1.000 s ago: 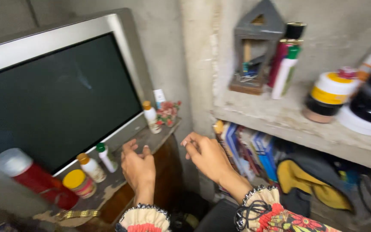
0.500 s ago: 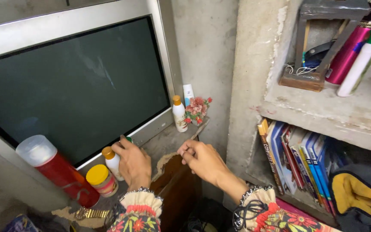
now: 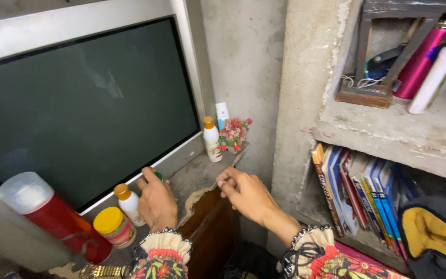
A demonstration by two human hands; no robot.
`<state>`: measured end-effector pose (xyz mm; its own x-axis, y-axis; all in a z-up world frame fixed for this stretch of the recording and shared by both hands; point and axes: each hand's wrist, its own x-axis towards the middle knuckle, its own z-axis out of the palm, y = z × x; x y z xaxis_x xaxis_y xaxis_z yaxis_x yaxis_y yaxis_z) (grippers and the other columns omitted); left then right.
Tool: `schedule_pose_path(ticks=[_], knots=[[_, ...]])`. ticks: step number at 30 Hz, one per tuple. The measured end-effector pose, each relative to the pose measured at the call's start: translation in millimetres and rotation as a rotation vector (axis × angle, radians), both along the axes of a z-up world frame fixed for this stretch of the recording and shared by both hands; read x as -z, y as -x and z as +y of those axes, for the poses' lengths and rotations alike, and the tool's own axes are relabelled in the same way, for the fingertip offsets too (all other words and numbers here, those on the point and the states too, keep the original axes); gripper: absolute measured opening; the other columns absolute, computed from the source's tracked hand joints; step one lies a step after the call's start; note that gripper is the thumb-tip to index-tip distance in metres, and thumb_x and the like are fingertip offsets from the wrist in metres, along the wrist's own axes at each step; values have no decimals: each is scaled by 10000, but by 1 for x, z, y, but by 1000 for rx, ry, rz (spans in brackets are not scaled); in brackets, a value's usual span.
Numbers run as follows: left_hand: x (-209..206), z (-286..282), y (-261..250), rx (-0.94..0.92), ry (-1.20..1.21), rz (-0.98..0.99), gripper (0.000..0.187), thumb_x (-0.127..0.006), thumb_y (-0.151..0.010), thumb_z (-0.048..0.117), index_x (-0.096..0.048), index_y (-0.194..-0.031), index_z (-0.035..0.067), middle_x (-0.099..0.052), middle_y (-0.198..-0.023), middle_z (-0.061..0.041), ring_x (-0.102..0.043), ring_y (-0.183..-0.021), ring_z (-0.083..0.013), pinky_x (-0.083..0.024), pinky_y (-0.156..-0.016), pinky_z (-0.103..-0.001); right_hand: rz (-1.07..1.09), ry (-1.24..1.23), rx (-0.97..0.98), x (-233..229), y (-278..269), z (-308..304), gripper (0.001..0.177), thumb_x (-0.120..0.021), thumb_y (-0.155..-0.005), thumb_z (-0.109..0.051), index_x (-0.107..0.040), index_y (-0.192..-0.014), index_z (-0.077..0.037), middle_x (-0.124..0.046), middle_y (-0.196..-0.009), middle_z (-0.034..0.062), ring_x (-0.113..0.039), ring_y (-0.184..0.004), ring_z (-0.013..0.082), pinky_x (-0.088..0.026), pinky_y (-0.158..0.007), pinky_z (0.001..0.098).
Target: The recorder organizes various jars and bottles of skincare products on a built-in wall shelf.
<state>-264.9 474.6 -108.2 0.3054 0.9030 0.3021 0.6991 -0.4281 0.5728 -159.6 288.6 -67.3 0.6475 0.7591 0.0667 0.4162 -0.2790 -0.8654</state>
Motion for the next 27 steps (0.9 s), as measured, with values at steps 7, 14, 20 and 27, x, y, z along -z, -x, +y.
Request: schedule_pose_path(ticks=[7,14,20,27], knots=[[-14,-48,-30,-6,-254,-42,366,-701,-908,237,-530,-1209,119,-690,-1101,-135,-657,-1008,-391,-536,-765,-499,-239,-120,372,45,-40,-61,217,-589,-935,-237,-685,-1117,-168,-800,-811,78,-772,-725,244,-562,-663,405],[-28,-152,-83,239,-175,-251,289,-662,-941,279,-588,-1192,155,-713,-1020,-115,-636,-984,-370,-506,-789,-508,-527,200,943,54,-75,-172,215,-632,-970,-306,-719,-1128,-190,-735,-1013,150,-683,-1011,341,-513,-867,463],[-14,-232,-121,540,139,-413,262,-663,-925,308,-631,-1160,197,-723,-1004,-86,-706,-880,-278,-535,-754,-437,-645,532,1205,95,-131,-289,897,-848,-722,-509,-495,-1375,-6,-413,-1496,302,-331,-1421,456,-277,-1098,639],[22,-300,-165,747,481,-558,334,-755,-855,279,-676,-1173,215,-745,-943,-65,-735,-807,-206,-587,-717,-359,-157,557,1234,124,-168,-351,1196,-910,-650,-545,-286,-1554,-74,-399,-1478,342,-410,-1379,489,-368,-1089,586]])
